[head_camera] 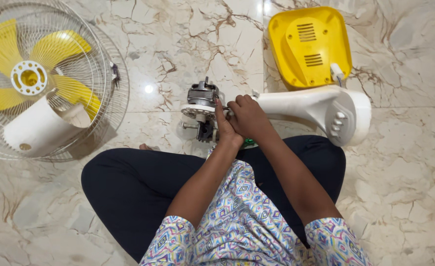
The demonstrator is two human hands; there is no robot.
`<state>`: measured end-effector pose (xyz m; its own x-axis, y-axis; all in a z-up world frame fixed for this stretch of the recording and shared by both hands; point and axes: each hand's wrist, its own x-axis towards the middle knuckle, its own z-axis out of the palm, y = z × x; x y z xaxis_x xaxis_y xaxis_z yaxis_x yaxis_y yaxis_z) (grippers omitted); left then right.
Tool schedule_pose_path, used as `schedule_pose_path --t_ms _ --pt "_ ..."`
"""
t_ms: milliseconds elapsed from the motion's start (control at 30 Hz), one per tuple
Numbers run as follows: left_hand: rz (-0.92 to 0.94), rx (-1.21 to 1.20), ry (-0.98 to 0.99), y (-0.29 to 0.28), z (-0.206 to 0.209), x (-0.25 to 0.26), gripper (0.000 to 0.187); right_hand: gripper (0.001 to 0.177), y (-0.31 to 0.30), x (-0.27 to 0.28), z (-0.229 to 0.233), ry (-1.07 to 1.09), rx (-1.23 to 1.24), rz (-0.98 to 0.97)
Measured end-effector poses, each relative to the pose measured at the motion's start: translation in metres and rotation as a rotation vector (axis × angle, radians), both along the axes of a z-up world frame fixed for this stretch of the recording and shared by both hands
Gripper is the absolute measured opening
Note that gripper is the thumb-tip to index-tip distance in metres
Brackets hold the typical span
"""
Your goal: The person sits on the floor and uses a screwdriver to tighten screws on the motor housing of a disassembled electric fan. The fan blades and cage are visible nearby. The person continues to secure the motor to the fan stand.
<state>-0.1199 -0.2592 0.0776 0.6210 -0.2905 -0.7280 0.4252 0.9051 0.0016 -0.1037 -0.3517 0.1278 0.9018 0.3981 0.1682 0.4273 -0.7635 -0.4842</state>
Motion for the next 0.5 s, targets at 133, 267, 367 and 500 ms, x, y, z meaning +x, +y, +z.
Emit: schedule_pose_path --t_ms 133,267,367,500 --pt "0.021 -0.013 -0.057 -0.002 -0.009 -0.002 0.074 0.035 0.001 -0.005 0.001 0.001 0.059 -0.044" --pt "0.083 0.061 -0.081 -0.008 -0.026 -0.005 0.071 0.043 0.005 -0.009 0.002 0.029 0.135 -0.109" --pt "0.142 0.074 -0.093 -0.011 -0.042 -0.005 0.075 0.049 0.005 -0.012 0.005 0.006 0.171 -0.096" --pt "0.109 0.090 0.013 -0.015 -0.049 -0.003 0.077 0.050 -0.004 -0.014 0.013 0.030 0.231 -0.255"
